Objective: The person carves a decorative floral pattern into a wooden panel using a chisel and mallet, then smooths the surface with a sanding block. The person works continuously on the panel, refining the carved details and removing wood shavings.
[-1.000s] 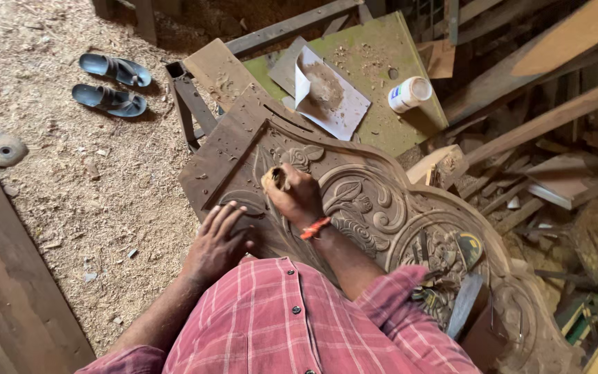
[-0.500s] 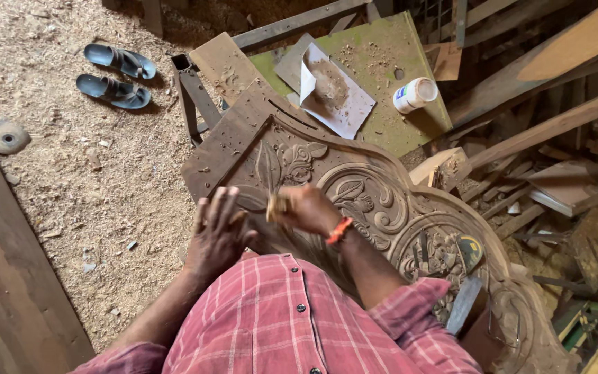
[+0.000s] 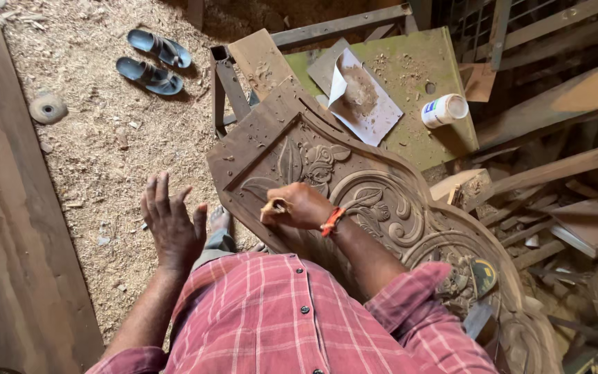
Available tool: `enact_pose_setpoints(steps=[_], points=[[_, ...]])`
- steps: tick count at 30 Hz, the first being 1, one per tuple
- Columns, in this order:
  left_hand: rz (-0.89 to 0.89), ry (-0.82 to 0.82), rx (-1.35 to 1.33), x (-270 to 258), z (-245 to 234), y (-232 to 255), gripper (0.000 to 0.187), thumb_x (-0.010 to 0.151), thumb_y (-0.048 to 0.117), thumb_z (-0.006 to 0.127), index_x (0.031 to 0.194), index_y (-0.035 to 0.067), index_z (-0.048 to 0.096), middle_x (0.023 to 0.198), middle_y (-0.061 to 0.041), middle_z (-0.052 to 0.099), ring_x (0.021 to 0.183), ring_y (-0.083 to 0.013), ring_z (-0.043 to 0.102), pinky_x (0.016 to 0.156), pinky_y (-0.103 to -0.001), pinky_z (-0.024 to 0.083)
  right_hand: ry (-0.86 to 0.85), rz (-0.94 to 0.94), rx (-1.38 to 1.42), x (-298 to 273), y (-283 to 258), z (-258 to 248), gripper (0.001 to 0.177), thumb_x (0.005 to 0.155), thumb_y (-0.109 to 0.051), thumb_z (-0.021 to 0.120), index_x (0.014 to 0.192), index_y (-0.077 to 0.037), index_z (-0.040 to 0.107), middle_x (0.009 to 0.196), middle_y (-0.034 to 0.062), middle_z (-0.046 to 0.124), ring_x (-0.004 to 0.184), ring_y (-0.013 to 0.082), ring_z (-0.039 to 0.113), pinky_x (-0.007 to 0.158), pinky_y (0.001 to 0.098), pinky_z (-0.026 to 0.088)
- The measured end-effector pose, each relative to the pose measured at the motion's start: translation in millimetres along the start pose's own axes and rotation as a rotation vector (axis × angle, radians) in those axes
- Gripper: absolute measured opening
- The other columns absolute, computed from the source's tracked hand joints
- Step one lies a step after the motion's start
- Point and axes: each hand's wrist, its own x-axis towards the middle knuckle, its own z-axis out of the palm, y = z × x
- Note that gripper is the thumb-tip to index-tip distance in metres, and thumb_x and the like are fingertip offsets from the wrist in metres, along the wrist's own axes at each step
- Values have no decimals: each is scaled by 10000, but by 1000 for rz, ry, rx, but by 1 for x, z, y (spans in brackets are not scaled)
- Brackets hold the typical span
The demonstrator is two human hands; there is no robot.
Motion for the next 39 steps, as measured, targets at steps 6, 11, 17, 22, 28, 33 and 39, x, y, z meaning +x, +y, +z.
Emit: enact_pose_setpoints(steps=[6,11,17,22,28,33,39], points=[[55,-83,30,-13,11,13,450,1055,474,476,1359,143,504,1660,-187,268,1577,-349,211,1302,-568,140,537,68,155,60,28,31,179,977,-327,703,930,-156,681,806,11,715,680,130,697,590,343,610],[67,-116,29,-18,1,10,397,1030,421,517,1319,151,542,1655,-176,264,1563,-351,218,1282,-551,159,458,-128,41,57,37,39,182,934,-272,735,818,-131,744,734,44,729,716,167,711,1073,633,291],[180,-131,-2,3,1,15,378,996,372,569,1282,125,559,1628,-206,298,1535,-375,256,1269,-551,198,880,209,-336,59,63,-10,153,989,-223,709,942,-82,747,858,101,731,767,200,679,640,369,574],[219,-108,-66,12,7,22,322,994,331,593,1244,129,578,1550,-180,392,1498,-366,316,1230,-521,272,499,49,160,68,63,-4,221,979,-361,730,1045,-150,712,887,-4,750,731,121,720,612,272,605],[170,-132,-130,22,13,13,236,1005,272,610,1169,106,576,1295,-115,549,1374,-315,476,1171,-451,378,541,191,-152,104,60,32,241,891,-367,794,936,-131,772,743,29,717,604,141,650,475,295,522],[305,-199,-61,34,14,8,286,998,293,624,1189,81,606,1326,-132,539,1350,-300,467,1179,-461,371,1036,323,-454,96,117,-61,245,977,-317,756,863,-107,703,721,26,702,581,129,620,471,302,468],[465,-226,-123,51,21,37,350,980,338,604,1225,90,638,1458,-140,503,1436,-300,389,1236,-478,288,443,-207,17,78,95,-47,187,871,-344,802,945,-176,763,845,-7,754,692,109,700,555,288,568]])
